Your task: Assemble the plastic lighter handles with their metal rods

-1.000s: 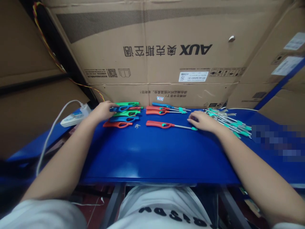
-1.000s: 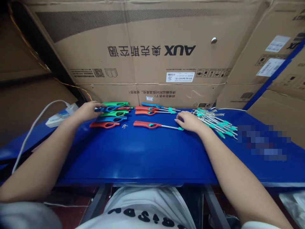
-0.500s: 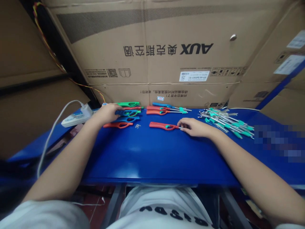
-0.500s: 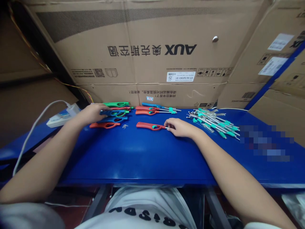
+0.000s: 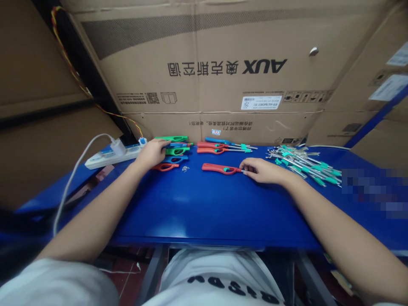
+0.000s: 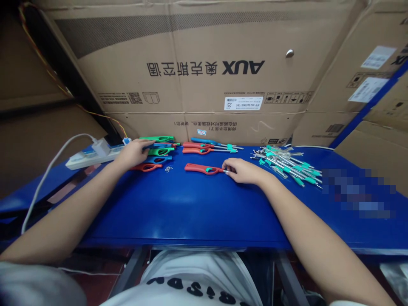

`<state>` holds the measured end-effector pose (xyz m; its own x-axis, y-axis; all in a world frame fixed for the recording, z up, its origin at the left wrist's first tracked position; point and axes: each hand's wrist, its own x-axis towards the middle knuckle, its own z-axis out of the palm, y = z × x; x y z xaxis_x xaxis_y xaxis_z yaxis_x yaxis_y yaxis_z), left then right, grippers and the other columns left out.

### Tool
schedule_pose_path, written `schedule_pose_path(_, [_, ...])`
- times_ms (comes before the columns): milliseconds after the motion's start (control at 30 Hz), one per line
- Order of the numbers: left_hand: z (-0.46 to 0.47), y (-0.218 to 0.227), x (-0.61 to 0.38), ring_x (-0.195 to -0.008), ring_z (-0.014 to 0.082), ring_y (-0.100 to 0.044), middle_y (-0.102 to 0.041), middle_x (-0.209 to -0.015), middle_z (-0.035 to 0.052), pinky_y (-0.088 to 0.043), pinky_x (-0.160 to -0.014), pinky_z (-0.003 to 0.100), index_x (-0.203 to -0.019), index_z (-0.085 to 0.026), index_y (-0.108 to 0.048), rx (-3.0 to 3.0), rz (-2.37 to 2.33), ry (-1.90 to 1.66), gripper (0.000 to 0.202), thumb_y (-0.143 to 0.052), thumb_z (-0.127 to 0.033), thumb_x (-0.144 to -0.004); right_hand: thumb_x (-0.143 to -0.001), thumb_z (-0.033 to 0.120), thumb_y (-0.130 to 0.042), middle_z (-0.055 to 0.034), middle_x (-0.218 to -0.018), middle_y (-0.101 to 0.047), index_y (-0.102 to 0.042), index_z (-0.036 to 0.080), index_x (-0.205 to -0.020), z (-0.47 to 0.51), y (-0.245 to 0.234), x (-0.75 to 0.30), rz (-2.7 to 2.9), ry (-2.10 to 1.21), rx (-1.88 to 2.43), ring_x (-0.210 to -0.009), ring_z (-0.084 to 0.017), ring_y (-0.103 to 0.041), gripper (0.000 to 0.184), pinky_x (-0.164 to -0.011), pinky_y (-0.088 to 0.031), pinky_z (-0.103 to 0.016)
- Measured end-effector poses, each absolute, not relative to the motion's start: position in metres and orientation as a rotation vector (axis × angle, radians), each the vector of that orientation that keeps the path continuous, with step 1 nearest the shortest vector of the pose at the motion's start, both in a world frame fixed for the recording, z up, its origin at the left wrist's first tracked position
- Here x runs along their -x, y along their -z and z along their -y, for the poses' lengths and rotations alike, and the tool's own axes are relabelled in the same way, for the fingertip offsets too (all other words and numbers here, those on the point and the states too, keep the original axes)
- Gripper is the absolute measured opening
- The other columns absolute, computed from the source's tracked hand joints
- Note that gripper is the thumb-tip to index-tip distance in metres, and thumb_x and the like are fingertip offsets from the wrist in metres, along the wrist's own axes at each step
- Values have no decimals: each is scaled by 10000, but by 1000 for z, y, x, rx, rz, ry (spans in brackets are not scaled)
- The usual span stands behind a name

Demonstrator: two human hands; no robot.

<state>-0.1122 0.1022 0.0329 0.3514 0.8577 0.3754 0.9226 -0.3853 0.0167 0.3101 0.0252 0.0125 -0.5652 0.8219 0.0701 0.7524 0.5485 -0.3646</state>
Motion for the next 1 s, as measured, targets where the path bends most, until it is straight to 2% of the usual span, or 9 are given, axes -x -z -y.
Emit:
schedule_pose_path(133, [-91, -41, 102, -1195, 300, -582, -656, -1290, 124, -459, -1064, 413, -1287, -136, -664, 2376, 1561, 613, 556, -490, -183, -761, -883, 241, -525, -71, -894, -656, -600, 189, -968, -24, -13, -309, 2525, -446, 1364, -734, -184, -563, 124, -671, -451, -301])
schedule_pose_path(267, [-66, -45, 72, -1157, 281, -586, -670, -1228, 115, -456, -1049, 417, -1261, -149, -668, 2541, 1291, 793, 449, -505, -269, -861, -880, 256, -529, -73, -897, -660, -603, 188, -959, -22, -14, -306, 2514, -527, 1337, -737, -185, -564, 127, -670, -454, -297])
schedule_pose_path(333, [-48, -42, 53, -1152, 266, -598, -682, -1211, 103, -453, -1051, 405, -1246, -176, -677, 2764, 1104, 722, 405, -512, -373, -933, -868, 259, -545, -73, -899, -665, -612, 190, -958, -19, -17, -305, 2533, -561, 1331, -740, -186, -570, 132, -669, -454, -291])
schedule_pose_path(433, [-25, -32, 31, -1140, 262, -612, -676, -1235, 100, -468, -1022, 383, -1285, -208, -662, 3012, 931, 460, 497, -542, -550, -945, -840, 248, -567, -61, -873, -669, -615, 194, -938, -15, -22, -306, 2581, -606, 1352, -722, -181, -577, 122, -654, -448, -281])
schedule_pose_path(500, [-20, -24, 25, -1176, 271, -600, -651, -1292, 108, -457, -1040, 390, -1328, -209, -634, 3068, 930, 347, 551, -514, -594, -953, -830, 242, -570, -54, -849, -670, -612, 198, -917, -12, -24, -307, 2606, -617, 1373, -706, -177, -576, 107, -644, -444, -278])
schedule_pose_path(567, [-24, -16, 25, -1236, 272, -574, -617, -1356, 120, -427, -1085, 398, -1355, -194, -610, 3088, 983, 344, 547, -437, -569, -995, -829, 241, -566, -51, -832, -668, -607, 201, -902, -11, -26, -307, 2624, -604, 1383, -695, -176, -571, 94, -637, -440, -278])
schedule_pose_path(700, [-50, -5, 36, -1282, 241, -557, -613, -1371, 134, -395, -1138, 395, -1357, -151, -591, 3076, 1159, 610, 556, -274, -489, -1051, -825, 242, -562, -51, -812, -664, -597, 205, -879, -9, -28, -304, 2637, -598, 1388, -678, -175, -557, 74, -621, -431, -278])
schedule_pose_path(833, [-67, -5, 49, -1314, 257, -549, -608, -1396, 149, -380, -1160, 418, -1352, -118, -589, 2983, 1377, 673, 600, -258, -512, -1041, -832, 279, -557, -53, -801, -662, -586, 209, -853, -8, -29, -303, 2637, -607, 1406, -673, -179, -555, 78, -625, -431, -286])
schedule_pose_path(1000, [-70, -8, 56, -1334, 258, -540, -593, -1422, 139, -375, -1166, 421, -1362, -135, -586, 2892, 1431, 633, 602, -250, -515, -1038, -841, 304, -564, -46, -785, -659, -592, 212, -848, -9, -28, -305, 2637, -615, 1415, -658, -177, -548, 97, -609, -421, -284])
